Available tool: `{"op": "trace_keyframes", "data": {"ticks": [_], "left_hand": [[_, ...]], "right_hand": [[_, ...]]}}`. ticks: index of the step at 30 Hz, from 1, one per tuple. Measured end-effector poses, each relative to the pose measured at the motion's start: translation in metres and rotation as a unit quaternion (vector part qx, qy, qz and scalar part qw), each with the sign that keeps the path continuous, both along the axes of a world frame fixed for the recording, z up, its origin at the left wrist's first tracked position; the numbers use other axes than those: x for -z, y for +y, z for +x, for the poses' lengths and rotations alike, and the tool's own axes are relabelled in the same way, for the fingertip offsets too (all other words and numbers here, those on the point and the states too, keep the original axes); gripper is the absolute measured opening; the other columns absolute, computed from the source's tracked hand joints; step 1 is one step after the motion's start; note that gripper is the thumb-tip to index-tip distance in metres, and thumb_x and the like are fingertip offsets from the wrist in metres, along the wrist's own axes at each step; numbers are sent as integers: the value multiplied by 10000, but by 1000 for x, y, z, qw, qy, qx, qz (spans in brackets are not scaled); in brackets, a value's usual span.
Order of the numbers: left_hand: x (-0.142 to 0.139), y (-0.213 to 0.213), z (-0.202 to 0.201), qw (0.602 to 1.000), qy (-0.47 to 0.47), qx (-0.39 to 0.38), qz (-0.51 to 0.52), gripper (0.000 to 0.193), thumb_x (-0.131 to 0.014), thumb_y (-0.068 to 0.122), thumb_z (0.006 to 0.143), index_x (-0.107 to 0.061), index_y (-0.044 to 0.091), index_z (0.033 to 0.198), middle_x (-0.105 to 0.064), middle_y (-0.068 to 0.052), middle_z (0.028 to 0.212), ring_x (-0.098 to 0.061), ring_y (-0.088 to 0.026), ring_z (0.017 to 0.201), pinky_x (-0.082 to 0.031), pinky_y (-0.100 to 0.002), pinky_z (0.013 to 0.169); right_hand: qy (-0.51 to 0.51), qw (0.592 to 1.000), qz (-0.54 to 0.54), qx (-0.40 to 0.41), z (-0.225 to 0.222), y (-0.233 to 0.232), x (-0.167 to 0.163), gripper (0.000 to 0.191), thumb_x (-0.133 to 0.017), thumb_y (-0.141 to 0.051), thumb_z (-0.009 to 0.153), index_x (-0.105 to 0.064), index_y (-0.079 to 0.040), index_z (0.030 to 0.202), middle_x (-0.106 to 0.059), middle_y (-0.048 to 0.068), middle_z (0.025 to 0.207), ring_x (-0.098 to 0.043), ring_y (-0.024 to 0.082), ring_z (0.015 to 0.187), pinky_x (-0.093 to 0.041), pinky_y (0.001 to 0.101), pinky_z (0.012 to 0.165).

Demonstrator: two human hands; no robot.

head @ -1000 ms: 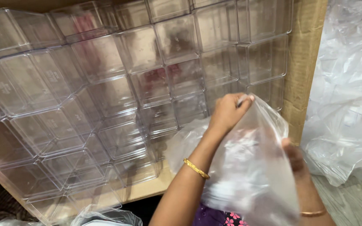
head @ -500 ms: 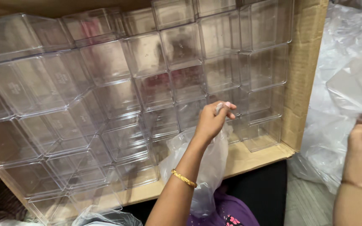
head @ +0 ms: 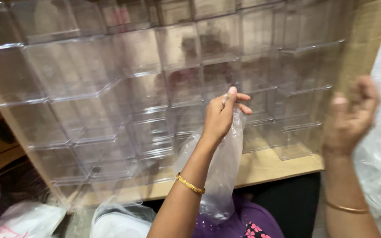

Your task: The person sits on the floor in front of a carton filled with clear plastic storage boxes. They pull the boxes out of the carton one at a time, open a plastic bag, place a box inside, and set the bagged box aside with the other filled bags.

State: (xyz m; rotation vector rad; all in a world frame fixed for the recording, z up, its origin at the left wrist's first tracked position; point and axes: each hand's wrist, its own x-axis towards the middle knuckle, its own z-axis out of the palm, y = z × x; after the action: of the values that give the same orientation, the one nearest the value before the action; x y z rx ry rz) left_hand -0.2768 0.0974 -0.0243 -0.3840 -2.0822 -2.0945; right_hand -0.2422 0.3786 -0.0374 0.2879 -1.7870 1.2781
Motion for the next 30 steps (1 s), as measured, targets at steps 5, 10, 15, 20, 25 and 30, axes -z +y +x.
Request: {"op": "trace_keyframes", "data": {"ticks": [5,10,15,20,25,30], "left_hand": [[-7,-27,2,998,4,-6,68,647,-365,503,1084,-778,10,1008,-781,-68,745,-681,-87,696,-528,-256,669],[-13,-58,2,991,7,-12,136,497,-488,413,1075,-763,3,1015,-774,-72,824,-711,-110,762,-571,-279,717],[-8,-102,10,993,87,33,73,247,-706,210,974,-752,39,1146,-784,-39,991,-713,-95,942,-565,-267,859],[2,-121,6,997,43,-52,47,221,-736,200,986,-806,21,1095,-738,-5,867,-585,-60,779,-481,-251,714],[13,-137,10,985,-3,66,157,254,-654,264,1057,-727,38,968,-673,39,861,-553,-38,775,-457,-225,701],[3,-177,22,964,-108,65,235,317,-570,349,995,-683,87,857,-690,7,797,-589,-81,720,-471,-246,654]], "right_hand": [[-175,904,-117,-372,-6,-127,-27,716,-665,-54,970,-313,-109,1590,-421,73,1543,-401,163,1495,-421,327,1170],[-356,831,-84,-420,-28,-168,-26,452,-727,-51,921,-613,-28,1357,-681,77,1180,-637,132,1033,-549,299,893],[-336,863,-63,-372,-40,-171,-26,185,-730,-71,946,-739,35,1098,-749,46,983,-670,102,908,-537,257,849],[-293,908,72,-292,-37,-193,-37,162,-696,-90,956,-762,3,1072,-765,30,962,-666,70,876,-540,213,804],[-298,856,-163,-389,-36,-221,-31,114,-621,-112,1000,-710,-40,996,-697,3,862,-626,84,778,-522,234,717],[-357,656,-242,-619,-42,-223,-7,329,-572,-249,1124,-662,-7,921,-564,-5,676,-544,66,610,-473,225,568]]}}
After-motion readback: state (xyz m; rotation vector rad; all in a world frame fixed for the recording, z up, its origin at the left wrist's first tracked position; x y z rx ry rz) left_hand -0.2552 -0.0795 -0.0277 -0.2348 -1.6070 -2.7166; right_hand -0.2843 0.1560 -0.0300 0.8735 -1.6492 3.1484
